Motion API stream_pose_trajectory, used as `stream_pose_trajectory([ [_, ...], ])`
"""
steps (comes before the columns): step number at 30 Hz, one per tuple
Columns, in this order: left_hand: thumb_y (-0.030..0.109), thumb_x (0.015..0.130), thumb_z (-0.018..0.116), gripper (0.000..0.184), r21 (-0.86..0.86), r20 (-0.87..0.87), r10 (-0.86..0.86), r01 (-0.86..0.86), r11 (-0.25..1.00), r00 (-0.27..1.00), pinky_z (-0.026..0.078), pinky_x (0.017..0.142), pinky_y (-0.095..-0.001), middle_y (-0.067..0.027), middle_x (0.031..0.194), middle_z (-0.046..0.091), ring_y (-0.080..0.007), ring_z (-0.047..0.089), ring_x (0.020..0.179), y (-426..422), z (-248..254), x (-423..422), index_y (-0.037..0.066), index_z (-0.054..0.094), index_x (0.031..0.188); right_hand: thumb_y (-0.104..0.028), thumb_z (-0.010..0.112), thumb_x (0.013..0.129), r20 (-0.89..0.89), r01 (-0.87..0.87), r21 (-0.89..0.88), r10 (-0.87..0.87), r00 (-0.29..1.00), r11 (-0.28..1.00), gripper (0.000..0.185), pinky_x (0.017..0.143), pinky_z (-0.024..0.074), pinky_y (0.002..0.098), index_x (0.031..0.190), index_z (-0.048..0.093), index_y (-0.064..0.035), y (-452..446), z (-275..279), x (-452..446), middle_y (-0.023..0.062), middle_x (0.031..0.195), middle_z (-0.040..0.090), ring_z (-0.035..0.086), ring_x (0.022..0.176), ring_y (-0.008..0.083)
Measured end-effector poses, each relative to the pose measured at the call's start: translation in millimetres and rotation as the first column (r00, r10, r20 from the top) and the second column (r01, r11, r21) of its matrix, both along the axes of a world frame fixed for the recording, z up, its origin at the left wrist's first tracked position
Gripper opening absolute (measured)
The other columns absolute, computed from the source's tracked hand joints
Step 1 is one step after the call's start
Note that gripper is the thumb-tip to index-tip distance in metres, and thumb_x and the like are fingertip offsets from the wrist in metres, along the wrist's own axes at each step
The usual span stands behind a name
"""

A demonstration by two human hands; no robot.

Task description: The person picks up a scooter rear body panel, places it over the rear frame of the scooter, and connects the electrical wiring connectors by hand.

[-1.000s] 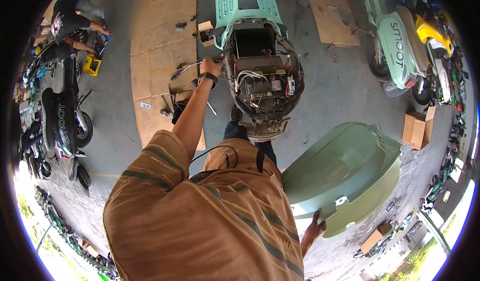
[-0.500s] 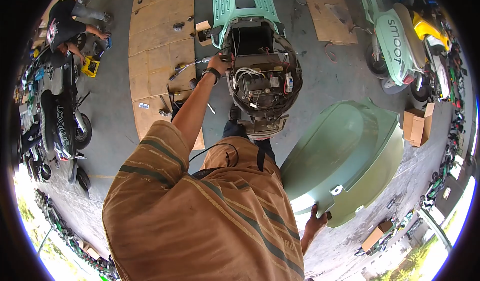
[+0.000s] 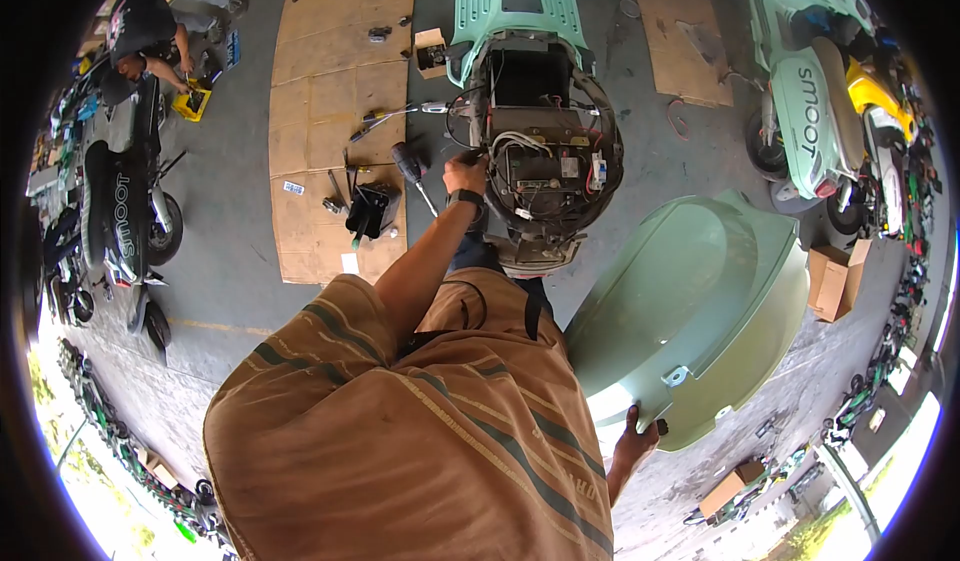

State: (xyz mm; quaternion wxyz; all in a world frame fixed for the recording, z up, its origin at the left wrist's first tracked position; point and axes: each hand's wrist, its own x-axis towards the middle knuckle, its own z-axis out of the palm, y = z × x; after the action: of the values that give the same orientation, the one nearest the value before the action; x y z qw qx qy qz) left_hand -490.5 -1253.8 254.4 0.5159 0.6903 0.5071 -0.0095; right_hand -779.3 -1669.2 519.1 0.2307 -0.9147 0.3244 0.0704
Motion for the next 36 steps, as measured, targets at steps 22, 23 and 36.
stream_pose_trajectory([
  [22,0.016,0.086,0.069,0.025,-0.304,0.311,0.35,-0.257,0.917,0.884,0.052,0.077,-0.0338,-0.0089,0.09,0.074,-0.0203,0.07,0.083,-33.8,-34.6,-9.4,0.012,0.073,0.11,-0.033,0.077,0.084,-0.068,-0.086,0.04,0.088,0.994,0.996,0.044,0.077,0.0484,0.04,0.102,0.068,0.0057,-11.0,6.3,45.0,0.0156,0.092,0.069,0.062,0.081,0.0266],
  [23,0.016,0.086,0.069,0.023,-0.298,0.324,0.349,-0.255,0.92,0.879,0.052,0.076,-0.0332,-0.0088,0.089,0.074,-0.0194,0.069,0.081,-33.4,-30.0,-9.1,0.012,0.073,0.109,-0.033,0.077,0.084,-0.055,-0.088,0.071,0.092,0.994,0.994,0.043,0.077,0.0483,0.0398,0.102,0.068,0.0056,-11.4,6.1,46.0,0.0153,0.092,0.069,0.062,0.081,0.0262],
  [36,0.021,0.089,0.058,0.029,0.275,-0.097,-0.251,0.269,0.923,0.963,0.054,0.079,-0.0432,-0.012,0.098,0.072,-0.0335,0.068,0.091,-29.0,9.8,-6.9,0.019,0.071,0.114,-0.028,0.078,0.084,-0.029,-0.137,0.127,0.142,0.989,0.982,0.044,0.082,0.0487,0.0371,0.109,0.066,0.0061,-35.8,-4.7,52.8,0.0138,0.1,0.07,0.062,0.088,0.023],
])
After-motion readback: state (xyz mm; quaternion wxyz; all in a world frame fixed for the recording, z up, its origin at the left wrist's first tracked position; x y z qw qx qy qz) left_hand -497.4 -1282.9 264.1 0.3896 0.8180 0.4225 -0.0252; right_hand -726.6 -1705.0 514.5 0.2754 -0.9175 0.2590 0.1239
